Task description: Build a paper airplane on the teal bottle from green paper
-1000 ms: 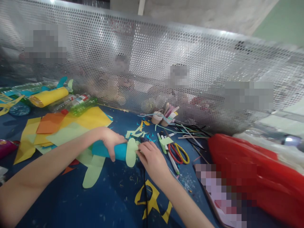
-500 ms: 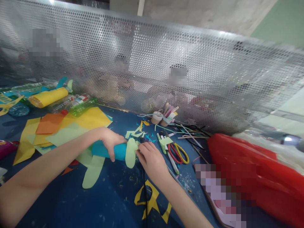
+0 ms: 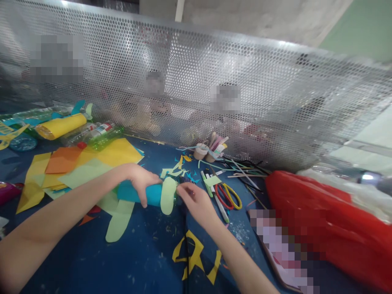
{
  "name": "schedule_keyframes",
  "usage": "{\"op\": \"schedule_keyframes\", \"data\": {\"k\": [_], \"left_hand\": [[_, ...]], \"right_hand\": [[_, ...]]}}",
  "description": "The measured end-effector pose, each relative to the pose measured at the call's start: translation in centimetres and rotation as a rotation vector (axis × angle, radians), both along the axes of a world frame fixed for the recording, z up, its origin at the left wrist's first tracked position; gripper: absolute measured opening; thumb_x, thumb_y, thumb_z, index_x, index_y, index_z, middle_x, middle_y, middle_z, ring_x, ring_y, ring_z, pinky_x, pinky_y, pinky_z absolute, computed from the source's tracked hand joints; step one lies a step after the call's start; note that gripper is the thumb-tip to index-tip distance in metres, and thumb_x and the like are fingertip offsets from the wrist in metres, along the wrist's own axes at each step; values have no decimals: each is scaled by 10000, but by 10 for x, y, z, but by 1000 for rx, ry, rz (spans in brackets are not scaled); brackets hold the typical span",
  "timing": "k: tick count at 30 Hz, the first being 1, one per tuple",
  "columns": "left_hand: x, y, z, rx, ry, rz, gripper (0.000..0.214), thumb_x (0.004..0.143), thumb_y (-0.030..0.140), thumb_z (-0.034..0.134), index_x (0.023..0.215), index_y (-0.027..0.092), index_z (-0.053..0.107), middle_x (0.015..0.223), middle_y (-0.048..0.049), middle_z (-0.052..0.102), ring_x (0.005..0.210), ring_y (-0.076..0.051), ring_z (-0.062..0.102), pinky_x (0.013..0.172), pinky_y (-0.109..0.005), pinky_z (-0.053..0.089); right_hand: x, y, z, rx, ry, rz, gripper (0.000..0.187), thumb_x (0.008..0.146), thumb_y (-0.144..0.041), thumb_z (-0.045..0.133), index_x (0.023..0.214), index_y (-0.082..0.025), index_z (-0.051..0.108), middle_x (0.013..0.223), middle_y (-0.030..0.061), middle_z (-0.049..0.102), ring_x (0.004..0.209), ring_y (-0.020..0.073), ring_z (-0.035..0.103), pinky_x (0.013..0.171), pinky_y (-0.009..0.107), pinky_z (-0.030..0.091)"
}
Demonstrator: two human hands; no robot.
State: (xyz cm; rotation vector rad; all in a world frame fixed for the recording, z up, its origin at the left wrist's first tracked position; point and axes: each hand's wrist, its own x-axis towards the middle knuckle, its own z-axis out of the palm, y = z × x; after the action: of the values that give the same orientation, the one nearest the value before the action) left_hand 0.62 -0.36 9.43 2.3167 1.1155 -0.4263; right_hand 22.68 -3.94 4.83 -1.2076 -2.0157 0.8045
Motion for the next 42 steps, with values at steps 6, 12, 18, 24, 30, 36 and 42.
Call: {"op": "schedule_keyframes", "data": {"k": [6, 12, 18, 24, 30, 36, 42], "left_hand": [[-11, 0, 6, 74, -66, 47, 1066, 473, 610, 700, 1393, 220, 329, 1407, -130, 398, 1219, -356, 405, 944, -383, 364], [-5, 0, 13, 296, -319, 79, 628, 650, 600, 587, 1133, 204, 525, 1114, -85, 559, 986, -221, 513, 778, -270, 394], [10, 4, -1, 353, -420, 35, 253, 712, 403, 590, 811, 175, 635, 811, -32, 610, 804, -183, 537, 686, -253, 365], [10, 12, -12, 271, -530, 46, 215, 662, 312, 647, 819, 165, 656, 808, -8, 644, 726, -148, 548, 611, -222, 353], [10, 13, -14, 222, -568, 82, 239, 667, 334, 654, 826, 156, 664, 816, -9, 660, 746, -155, 560, 634, -219, 375], [13, 10, -13, 205, -587, 81, 223, 690, 338, 629, 817, 159, 667, 785, -4, 653, 703, -137, 543, 604, -211, 357], [17, 9, -15, 223, -568, 153, 178, 660, 312, 627, 729, 149, 637, 703, 7, 614, 662, -133, 522, 568, -213, 335]], "right_hand": [[9, 18, -21, -158, 393, -147, 326, 843, -477, 459, 816, -187, 607, 690, 36, 605, 605, 173, 578, 549, 295, 489], [7, 9, -32, 103, 181, -189, 264, 876, -421, 445, 829, -199, 580, 697, 23, 607, 651, 186, 590, 614, 303, 481], [2, -5, -35, 253, -27, -191, 234, 886, -370, 450, 935, -191, 592, 764, 41, 634, 642, 176, 585, 623, 293, 467], [1, -7, -36, 391, -70, -155, 181, 882, -303, 459, 947, -199, 593, 842, 59, 647, 717, 187, 602, 622, 291, 476], [-1, -8, -37, 431, -76, -149, 156, 863, -280, 483, 951, -203, 587, 872, 62, 655, 743, 191, 610, 625, 296, 490], [-1, -9, -39, 410, -80, -127, 154, 863, -278, 480, 965, -205, 570, 833, 51, 659, 673, 173, 591, 620, 292, 487], [0, -9, -41, 397, -102, -127, 159, 868, -274, 473, 980, -206, 562, 847, 43, 661, 682, 170, 598, 639, 289, 485]]}}
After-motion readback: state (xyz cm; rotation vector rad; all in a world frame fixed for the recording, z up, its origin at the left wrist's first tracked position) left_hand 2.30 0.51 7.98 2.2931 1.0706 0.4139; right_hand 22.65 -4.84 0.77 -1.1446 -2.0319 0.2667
